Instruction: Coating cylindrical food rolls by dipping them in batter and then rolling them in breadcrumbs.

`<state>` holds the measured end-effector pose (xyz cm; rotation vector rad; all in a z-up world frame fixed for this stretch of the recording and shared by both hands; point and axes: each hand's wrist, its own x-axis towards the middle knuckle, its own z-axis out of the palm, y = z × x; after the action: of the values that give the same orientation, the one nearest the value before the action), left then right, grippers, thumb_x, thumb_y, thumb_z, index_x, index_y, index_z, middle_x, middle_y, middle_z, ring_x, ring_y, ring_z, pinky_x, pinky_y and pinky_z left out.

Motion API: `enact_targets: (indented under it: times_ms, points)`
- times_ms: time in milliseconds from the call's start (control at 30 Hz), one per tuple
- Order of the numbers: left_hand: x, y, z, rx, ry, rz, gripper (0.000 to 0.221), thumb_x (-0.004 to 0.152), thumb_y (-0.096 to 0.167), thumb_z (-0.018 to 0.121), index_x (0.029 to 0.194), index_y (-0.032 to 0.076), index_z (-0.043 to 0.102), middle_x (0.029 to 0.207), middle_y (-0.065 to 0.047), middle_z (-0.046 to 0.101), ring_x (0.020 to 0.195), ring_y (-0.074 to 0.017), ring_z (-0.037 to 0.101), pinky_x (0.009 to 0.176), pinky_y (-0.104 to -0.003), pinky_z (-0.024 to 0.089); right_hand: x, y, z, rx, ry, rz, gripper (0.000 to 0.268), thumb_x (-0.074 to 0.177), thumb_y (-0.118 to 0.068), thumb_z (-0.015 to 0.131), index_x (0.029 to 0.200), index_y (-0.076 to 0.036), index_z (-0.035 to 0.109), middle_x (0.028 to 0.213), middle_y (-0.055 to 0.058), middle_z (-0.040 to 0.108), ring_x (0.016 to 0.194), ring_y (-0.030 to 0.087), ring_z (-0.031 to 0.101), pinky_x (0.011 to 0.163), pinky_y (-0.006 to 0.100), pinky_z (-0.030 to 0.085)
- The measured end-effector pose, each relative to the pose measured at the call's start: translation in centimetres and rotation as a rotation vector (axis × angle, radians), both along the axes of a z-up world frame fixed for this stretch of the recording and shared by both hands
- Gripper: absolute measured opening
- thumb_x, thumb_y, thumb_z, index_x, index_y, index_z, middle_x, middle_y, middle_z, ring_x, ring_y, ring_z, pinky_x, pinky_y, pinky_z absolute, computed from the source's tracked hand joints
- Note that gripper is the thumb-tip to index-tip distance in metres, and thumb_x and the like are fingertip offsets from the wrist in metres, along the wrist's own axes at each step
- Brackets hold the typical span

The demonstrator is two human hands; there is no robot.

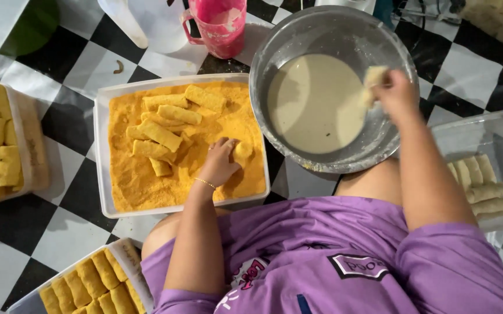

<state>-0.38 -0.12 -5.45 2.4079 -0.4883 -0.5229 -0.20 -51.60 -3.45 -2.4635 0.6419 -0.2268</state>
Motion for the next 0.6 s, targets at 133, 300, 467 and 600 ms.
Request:
enact_targets:
  times_ms: [133, 300, 467, 600]
  points:
    - [0.1, 0.3, 4.5, -0.145, 0.141, 0.013, 0.06, 0.075, 0.014, 0.077, 0.13, -0.001, 0.059, 0.122, -0.029, 0.063, 0.115, -0.0539, 0.061, 0.099, -0.058, 0.051, 1.9, 2.2, -5.7, -0.243, 0.212, 0.159, 0.045, 0.084, -0.029, 0.081, 0.125, -0.01, 0.075, 0.102, 0.015, 0.077, 0.103, 0.041, 0.073, 0.085, 0.054, 0.057]
    - [0.7, -0.6, 6.0, -0.416, 0.513, 0.472, 0.052, 0.089, 0.024, 0.076, 0.13, -0.004, 0.057, 0.12, -0.031, 0.069, 0.101, -0.0397, 0.073, 0.078, -0.049, 0.061, 0.4, 7.3, -1.7, -0.148, 0.436, 0.241, 0.044, 0.085, -0.01, 0.083, 0.127, -0.001, 0.073, 0.112, 0.024, 0.075, 0.094, 0.041, 0.075, 0.06, 0.045, 0.066]
    - [1.9, 0.0, 6.6, -1.21, 0.424, 0.679, 0.06, 0.103, 0.025, 0.061, 0.155, 0.006, 0.037, 0.145, -0.022, 0.055, 0.127, -0.0318, 0.059, 0.106, -0.046, 0.052, 0.9, 6.8, -3.0, 0.623, 0.292, 0.018, 0.034, 0.093, -0.02, 0.071, 0.124, -0.009, 0.07, 0.105, 0.01, 0.072, 0.092, 0.027, 0.07, 0.078, 0.045, 0.061]
    - [2.4, 1.3, 5.7, -1.509, 0.309, 0.779, 0.064, 0.11, 0.031, 0.056, 0.163, 0.012, 0.024, 0.159, -0.022, 0.043, 0.141, -0.0361, 0.052, 0.115, -0.051, 0.048, -0.1, 10.7, 3.0, 1.202, 0.166, -0.027, 0.028, 0.095, -0.011, 0.066, 0.123, -0.011, 0.063, 0.076, -0.003, 0.051, 0.063, 0.008, 0.055, 0.061, 0.024, 0.053]
